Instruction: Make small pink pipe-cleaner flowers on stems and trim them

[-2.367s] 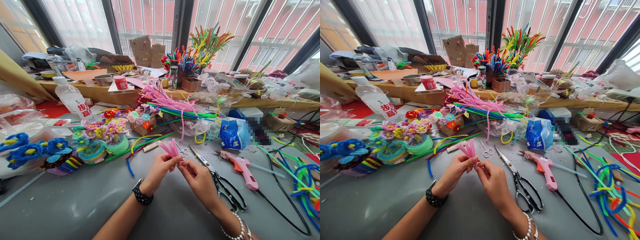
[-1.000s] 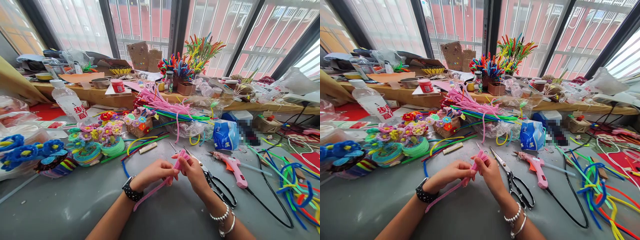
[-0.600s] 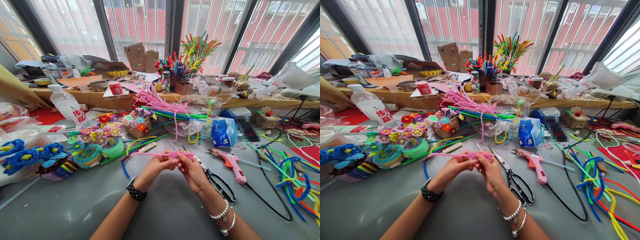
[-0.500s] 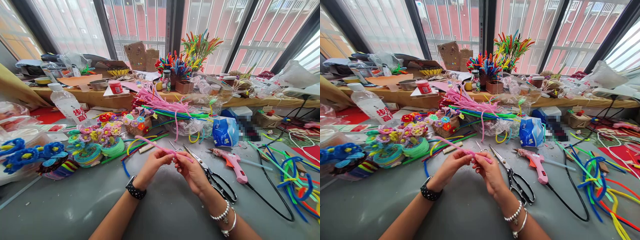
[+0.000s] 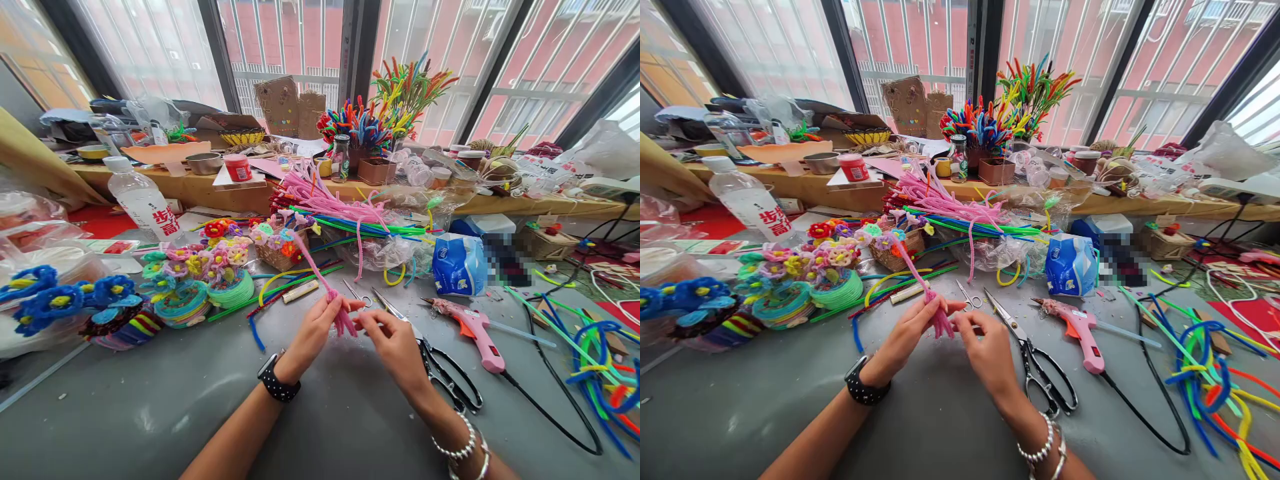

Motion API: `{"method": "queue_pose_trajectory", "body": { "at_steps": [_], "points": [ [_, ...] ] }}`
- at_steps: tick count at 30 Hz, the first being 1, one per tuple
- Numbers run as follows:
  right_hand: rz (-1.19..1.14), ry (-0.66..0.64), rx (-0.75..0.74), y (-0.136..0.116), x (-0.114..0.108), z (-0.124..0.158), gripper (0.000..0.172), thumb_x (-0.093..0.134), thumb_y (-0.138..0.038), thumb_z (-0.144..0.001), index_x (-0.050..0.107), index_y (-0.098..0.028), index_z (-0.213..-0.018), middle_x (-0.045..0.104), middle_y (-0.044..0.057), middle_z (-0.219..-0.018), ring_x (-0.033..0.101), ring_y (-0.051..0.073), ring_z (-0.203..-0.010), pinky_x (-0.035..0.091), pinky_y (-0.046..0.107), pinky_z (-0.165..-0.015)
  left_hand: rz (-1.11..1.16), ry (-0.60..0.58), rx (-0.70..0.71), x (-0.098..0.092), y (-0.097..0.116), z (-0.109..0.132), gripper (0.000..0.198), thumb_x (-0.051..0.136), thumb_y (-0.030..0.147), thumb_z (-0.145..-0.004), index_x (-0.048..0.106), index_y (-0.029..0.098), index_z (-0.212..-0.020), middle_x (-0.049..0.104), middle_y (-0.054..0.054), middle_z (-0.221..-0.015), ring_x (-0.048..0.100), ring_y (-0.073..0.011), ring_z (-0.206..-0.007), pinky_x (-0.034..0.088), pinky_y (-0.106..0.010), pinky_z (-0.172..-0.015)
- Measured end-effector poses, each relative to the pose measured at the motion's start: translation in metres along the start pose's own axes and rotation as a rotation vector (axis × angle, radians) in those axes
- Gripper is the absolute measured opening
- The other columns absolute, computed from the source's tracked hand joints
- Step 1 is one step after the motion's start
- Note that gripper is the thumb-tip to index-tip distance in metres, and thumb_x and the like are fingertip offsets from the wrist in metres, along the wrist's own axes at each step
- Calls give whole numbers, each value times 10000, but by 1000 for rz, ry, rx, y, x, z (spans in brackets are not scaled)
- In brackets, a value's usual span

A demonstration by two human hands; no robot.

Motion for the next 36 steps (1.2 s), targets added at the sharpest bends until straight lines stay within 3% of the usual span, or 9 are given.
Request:
{"method": "queue_pose_trajectory", "body": {
  "at_steps": [3,5,7,9,13,16,20,29,36],
  "points": [
    [58,109,-41,-4,-13,-2,231,517,-377,-755,624,-173,-748,578,15,-676,505,140,-640,389,240,-601,17,-140,-52,1,-4,1,298,409,436,-789,430,164,-671,472,24,-573,456,-88,-520,412,-256,-618],
    [43,49,-41,-5,-14,-5,244,538,-383,-738,622,-188,-858,553,3,-679,467,123,-599,364,224,-549,45,-373,-168,8,-9,5,312,403,464,-783,387,176,-664,309,83,-483,322,-52,-397,391,-237,-512],
    [10,-68,-29,-2,-10,-6,249,537,-394,-737,638,-186,-831,526,-7,-645,434,106,-551,340,217,-510,36,-567,-275,14,-12,10,323,401,484,-775,378,179,-674,235,94,-485,240,-41,-382,331,-206,-437],
    [-26,-101,1,1,-8,-7,264,527,-406,-742,645,-171,-712,497,-17,-584,393,89,-496,306,215,-471,-22,-636,-297,16,-13,12,318,402,483,-774,405,172,-710,258,85,-507,249,-44,-404,285,-195,-417],
    [-110,121,67,8,-16,-9,283,547,-417,-723,648,-155,-688,409,-43,-494,281,72,-441,218,220,-426,-182,-543,-188,12,-9,8,301,406,447,-781,464,155,-827,353,57,-578,354,-61,-479,313,-208,-469],
    [-197,217,86,10,-22,-10,291,566,-420,-701,654,-143,-693,369,-47,-478,250,71,-441,189,223,-417,-279,-472,-171,9,-9,5,319,363,449,-797,482,154,-785,324,60,-562,333,-63,-464,296,-208,-449],
    [-242,275,93,11,-26,-12,309,589,-431,-672,662,-131,-699,365,-43,-472,251,70,-437,187,223,-409,-320,-405,-120,8,-11,3,371,320,460,-810,526,152,-791,301,61,-537,306,-67,-459,284,-210,-448],
    [-317,295,113,13,-27,-14,307,609,-419,-656,672,-125,-715,345,-52,-471,254,66,-443,194,225,-427,-216,-155,-60,-2,-12,-7,353,465,410,-751,595,114,-894,457,21,-608,420,-75,-517,362,-213,-501],
    [-419,307,166,13,-28,-15,245,660,-377,-617,682,-145,-694,417,-47,-498,323,54,-465,276,199,-447,-52,-259,-219,-3,-11,-2,283,545,369,-709,612,94,-724,522,-8,-659,490,-81,-559,419,-237,-597]
  ]
}}
Point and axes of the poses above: each hand's wrist, its own z-axis away from the middle knuckle, its own x-axis out of the palm, y = z × x, the point moved 3 cm from there along -z, towards the middle knuckle
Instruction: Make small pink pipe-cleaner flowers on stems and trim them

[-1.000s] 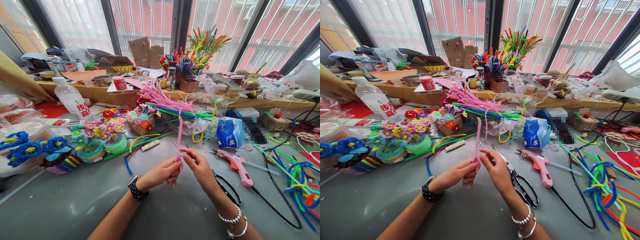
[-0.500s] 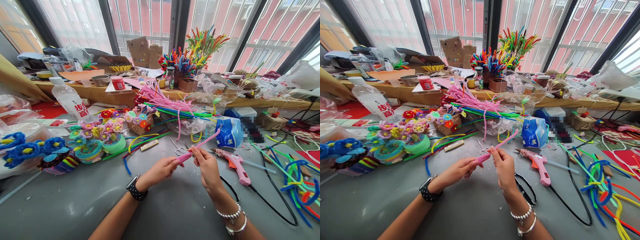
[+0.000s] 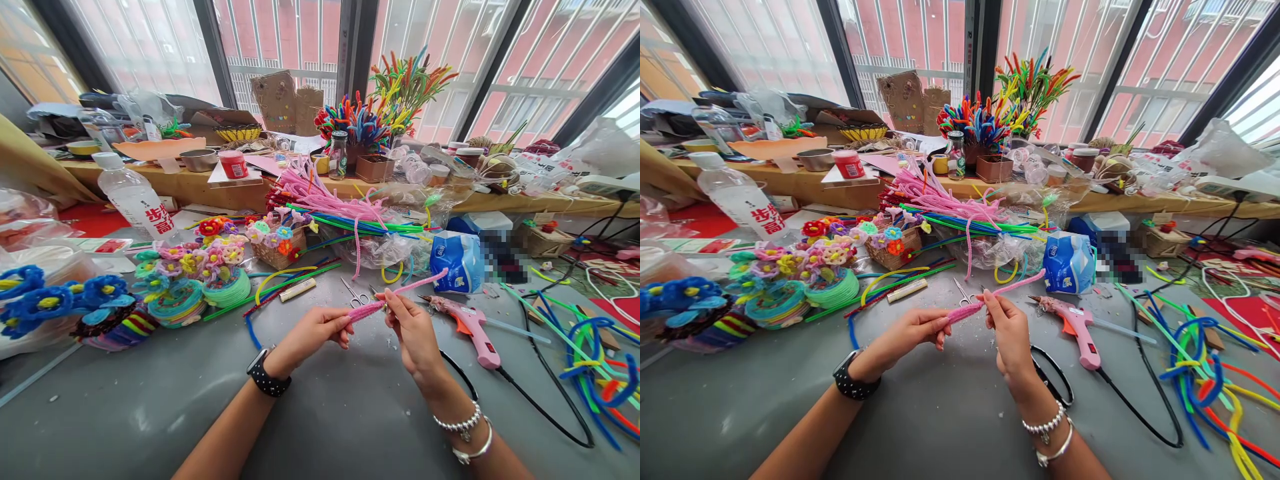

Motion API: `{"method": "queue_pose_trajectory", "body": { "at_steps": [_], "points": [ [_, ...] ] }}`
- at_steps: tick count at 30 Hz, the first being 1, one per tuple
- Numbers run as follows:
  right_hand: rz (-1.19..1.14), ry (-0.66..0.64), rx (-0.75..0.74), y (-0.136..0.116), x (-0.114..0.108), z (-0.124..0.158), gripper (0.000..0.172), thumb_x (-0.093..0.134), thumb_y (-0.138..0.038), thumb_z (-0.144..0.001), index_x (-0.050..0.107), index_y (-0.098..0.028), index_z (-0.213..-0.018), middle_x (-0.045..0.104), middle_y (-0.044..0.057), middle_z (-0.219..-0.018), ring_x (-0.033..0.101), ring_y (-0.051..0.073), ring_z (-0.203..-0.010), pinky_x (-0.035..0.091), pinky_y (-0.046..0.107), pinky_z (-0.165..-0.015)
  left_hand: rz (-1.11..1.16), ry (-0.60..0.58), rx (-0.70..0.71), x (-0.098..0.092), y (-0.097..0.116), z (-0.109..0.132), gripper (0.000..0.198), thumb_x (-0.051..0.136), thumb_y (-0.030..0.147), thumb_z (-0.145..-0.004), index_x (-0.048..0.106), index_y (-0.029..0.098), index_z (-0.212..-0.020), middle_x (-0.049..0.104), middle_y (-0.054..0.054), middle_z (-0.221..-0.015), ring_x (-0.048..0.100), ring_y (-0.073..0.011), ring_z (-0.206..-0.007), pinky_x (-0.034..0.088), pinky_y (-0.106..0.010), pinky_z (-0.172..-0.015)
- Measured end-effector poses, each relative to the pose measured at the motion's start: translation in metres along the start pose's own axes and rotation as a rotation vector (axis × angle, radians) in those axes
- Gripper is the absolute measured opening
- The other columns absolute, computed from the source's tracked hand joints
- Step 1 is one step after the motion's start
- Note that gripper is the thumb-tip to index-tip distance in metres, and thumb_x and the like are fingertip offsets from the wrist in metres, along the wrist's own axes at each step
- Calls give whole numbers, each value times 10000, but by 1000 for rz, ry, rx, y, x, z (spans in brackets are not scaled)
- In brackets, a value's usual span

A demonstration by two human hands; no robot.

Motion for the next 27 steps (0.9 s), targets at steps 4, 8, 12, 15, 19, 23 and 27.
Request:
{"method": "queue_pose_trajectory", "body": {
  "at_steps": [4,8,12,15,19,23,27],
  "points": [
    [-120,-40,39,-2,-2,-3,213,700,-359,-576,669,-162,-652,501,-34,-547,389,53,-487,334,183,-458,21,-2,-46,-7,4,5,268,571,347,-696,641,99,-770,559,-17,-674,482,-68,-545,425,-219,-585],
    [-190,-83,58,-5,-6,-6,216,702,-363,-578,652,-157,-620,503,-40,-523,402,45,-467,351,164,-432,-3,3,-90,-12,4,8,267,598,356,-671,662,97,-696,572,-17,-627,483,-65,-528,431,-210,-583],
    [-204,-66,34,-11,-12,-7,228,707,-358,-576,651,-155,-663,517,-44,-528,424,41,-464,371,151,-432,1,47,-92,-16,4,8,257,627,347,-642,679,112,-734,602,-25,-666,512,-76,-555,451,-222,-616],
    [-222,-47,49,-12,-14,-8,241,724,-351,-554,644,-139,-636,515,-45,-508,415,30,-446,357,133,-412,39,53,-90,-15,4,7,272,638,338,-633,685,124,-793,620,-33,-707,547,-94,-597,464,-238,-659],
    [-306,-55,81,-13,-14,-12,247,718,-371,-553,620,-149,-597,484,-60,-488,377,21,-422,310,126,-371,52,100,-54,-12,7,7,269,641,327,-632,688,121,-798,638,-50,-696,561,-107,-594,477,-233,-635],
    [0,-71,30,-25,-29,-12,284,685,-407,-579,617,-163,-707,560,-34,-599,456,51,-493,398,165,-466,107,272,14,-18,12,8,230,681,288,-591,686,112,-739,654,-65,-685,578,-123,-584,488,-235,-611],
    [714,-125,-119,-41,-65,4,277,612,-405,-648,596,-182,-813,616,18,-744,556,145,-667,448,263,-623,265,410,117,-31,13,9,158,693,228,-589,677,124,-707,655,-26,-677,590,-100,-620,488,-206,-672]
  ]
}}
Point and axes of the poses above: each hand's wrist, its own z-axis away from the middle knuckle, its own x-axis out of the palm, y = z × x, the point moved 3 cm from there along -z, towards the middle knuckle
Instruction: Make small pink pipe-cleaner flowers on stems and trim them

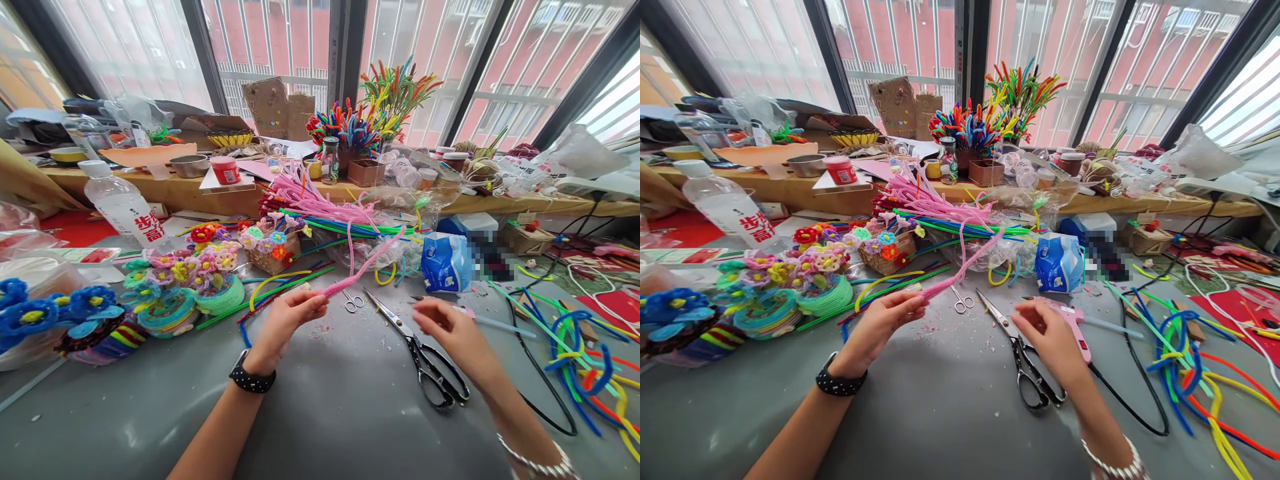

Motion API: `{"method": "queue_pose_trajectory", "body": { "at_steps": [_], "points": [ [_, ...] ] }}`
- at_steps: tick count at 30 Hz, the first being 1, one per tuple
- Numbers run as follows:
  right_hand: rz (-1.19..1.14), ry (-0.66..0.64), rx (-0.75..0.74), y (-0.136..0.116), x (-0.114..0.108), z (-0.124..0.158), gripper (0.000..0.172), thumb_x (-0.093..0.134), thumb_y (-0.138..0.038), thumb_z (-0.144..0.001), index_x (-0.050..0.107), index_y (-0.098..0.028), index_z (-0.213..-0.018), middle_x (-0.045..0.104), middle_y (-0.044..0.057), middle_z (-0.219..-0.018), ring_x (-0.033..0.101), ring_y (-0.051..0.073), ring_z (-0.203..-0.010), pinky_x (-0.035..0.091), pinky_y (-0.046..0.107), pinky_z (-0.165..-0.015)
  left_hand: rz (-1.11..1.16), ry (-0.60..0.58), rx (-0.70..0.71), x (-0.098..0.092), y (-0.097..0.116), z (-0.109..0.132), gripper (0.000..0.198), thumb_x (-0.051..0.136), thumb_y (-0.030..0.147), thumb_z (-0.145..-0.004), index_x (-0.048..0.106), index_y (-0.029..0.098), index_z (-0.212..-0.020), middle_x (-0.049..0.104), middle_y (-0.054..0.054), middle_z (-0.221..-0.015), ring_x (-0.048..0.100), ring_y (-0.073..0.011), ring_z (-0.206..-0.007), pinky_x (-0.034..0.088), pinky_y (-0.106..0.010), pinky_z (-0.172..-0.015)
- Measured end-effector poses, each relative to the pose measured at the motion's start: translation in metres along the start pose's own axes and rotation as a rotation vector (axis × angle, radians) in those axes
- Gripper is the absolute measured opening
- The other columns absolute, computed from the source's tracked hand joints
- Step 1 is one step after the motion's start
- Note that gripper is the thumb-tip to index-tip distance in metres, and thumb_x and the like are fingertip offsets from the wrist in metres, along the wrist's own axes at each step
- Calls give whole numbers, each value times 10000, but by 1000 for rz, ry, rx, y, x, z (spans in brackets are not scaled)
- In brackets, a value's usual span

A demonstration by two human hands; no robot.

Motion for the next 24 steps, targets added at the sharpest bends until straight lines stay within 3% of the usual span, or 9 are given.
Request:
{"method": "queue_pose_trajectory", "body": {
  "at_steps": [3,6,12,16,18,20,24],
  "points": [
    [431,-229,29,17,-14,21,212,572,-383,-662,588,-177,-710,623,46,-709,567,181,-647,447,306,-625,160,1,-3,-4,1,-2,160,671,187,-623,680,142,-776,674,-23,-763,604,-95,-704,474,-184,-740],
    [627,-290,13,28,-18,34,200,556,-327,-654,565,-172,-779,614,62,-749,563,194,-680,442,304,-620,284,15,-39,-6,0,-4,164,649,148,-642,681,143,-803,681,-36,-829,615,-103,-740,473,-171,-749],
    [753,-364,-31,32,0,32,163,488,-268,-671,502,-171,-800,569,32,-681,514,163,-596,366,256,-532,364,68,-44,-9,0,-6,169,640,101,-643,673,132,-806,687,-36,-802,628,-97,-710,491,-148,-706],
    [831,-371,54,32,0,21,93,509,-186,-563,422,-177,-594,495,-5,-570,429,124,-520,256,230,-455,358,97,-5,-11,3,-5,102,635,111,-656,662,116,-753,684,-40,-760,631,-100,-709,492,-149,-706],
    [727,-465,101,31,-3,17,149,511,-178,-553,366,-178,-520,416,-33,-506,383,98,-493,239,218,-442,369,114,14,-12,4,-5,70,628,112,-664,655,114,-728,682,-38,-739,632,-101,-708,493,-153,-710],
    [462,-595,204,31,-8,17,176,513,-231,-607,371,-175,-522,370,-53,-477,368,81,-469,268,198,-431,386,130,25,-13,4,-5,56,627,113,-665,650,114,-717,678,-34,-717,633,-102,-693,496,-160,-704],
    [-12,-629,394,29,-18,24,307,486,-437,-723,500,-142,-640,534,3,-580,492,89,-500,397,205,-488,401,145,33,-14,3,-6,63,630,114,-661,646,110,-721,676,-40,-720,634,-106,-681,499,-169,-694]
  ]
}}
Point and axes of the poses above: each hand's wrist, its own z-axis away from the middle knuckle, its own x-axis out of the palm, y = z × x, the point moved 3 cm from there along -z, towards the middle knuckle
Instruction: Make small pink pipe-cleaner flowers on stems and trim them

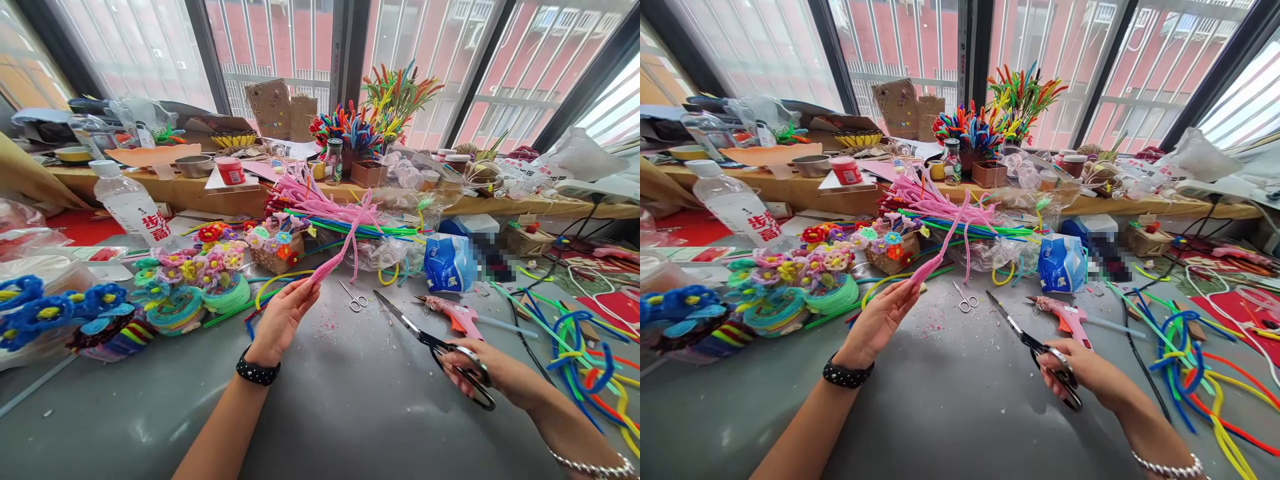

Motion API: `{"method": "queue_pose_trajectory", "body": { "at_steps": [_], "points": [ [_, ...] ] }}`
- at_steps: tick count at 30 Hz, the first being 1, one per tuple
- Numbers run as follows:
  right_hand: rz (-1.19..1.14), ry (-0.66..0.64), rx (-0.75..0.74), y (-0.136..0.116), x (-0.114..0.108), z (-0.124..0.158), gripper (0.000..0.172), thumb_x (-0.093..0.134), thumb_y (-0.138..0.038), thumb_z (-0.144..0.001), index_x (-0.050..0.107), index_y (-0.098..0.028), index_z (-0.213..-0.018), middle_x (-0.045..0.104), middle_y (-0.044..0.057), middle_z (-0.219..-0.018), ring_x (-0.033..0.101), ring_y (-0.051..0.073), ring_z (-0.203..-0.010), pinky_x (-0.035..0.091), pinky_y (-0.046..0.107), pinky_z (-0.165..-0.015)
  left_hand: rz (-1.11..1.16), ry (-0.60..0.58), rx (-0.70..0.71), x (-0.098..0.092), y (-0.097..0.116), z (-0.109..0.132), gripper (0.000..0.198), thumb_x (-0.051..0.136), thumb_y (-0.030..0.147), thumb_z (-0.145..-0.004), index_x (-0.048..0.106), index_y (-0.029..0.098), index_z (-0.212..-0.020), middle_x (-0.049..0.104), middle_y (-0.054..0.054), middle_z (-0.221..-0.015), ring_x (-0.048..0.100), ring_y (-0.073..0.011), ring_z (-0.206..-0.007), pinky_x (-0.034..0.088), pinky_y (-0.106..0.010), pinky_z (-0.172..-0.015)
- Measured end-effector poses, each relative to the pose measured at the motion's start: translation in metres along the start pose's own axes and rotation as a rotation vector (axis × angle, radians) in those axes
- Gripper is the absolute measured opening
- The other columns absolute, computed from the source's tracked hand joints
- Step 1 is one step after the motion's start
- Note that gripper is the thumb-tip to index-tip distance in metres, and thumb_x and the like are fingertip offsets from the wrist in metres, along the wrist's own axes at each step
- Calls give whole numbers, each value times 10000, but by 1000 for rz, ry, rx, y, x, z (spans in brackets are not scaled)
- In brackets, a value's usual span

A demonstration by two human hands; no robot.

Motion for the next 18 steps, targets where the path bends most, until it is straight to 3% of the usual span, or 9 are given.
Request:
{"method": "queue_pose_trajectory", "body": {
  "at_steps": [3,6,12,18],
  "points": [
    [-97,-38,-28,0,3,8,346,538,-451,-713,599,-114,-761,636,107,-842,599,158,-751,458,246,-683,25,13,24,-1,0,-1,64,627,105,-659,649,109,-719,676,-37,-726,633,-101,-680,497,-163,-694],
    [-98,16,-62,-3,5,13,356,585,-442,-683,625,-127,-845,633,132,-962,588,215,-899,453,296,-786,46,31,34,-1,0,0,55,630,100,-654,649,113,-704,674,-27,-706,630,-94,-658,498,-159,-682],
    [-28,160,-247,-10,10,19,429,530,-537,-677,621,-132,-782,653,136,-835,616,269,-821,465,398,-771,32,19,0,1,-2,1,67,650,128,-640,644,117,-706,673,-27,-691,627,-97,-656,493,-160,-666],
    [178,57,-378,-27,38,17,507,455,-605,-681,600,-147,-845,629,119,-884,583,254,-832,464,371,-734,27,32,12,-1,-2,0,89,657,140,-634,643,119,-720,666,-24,-680,618,-89,-629,486,-167,-643]
  ]
}}
Point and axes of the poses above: each hand's wrist, its own z-axis away from the middle knuckle, its own x-axis out of the palm, y = z × x, the point moved 3 cm from there along -z, towards the middle knuckle
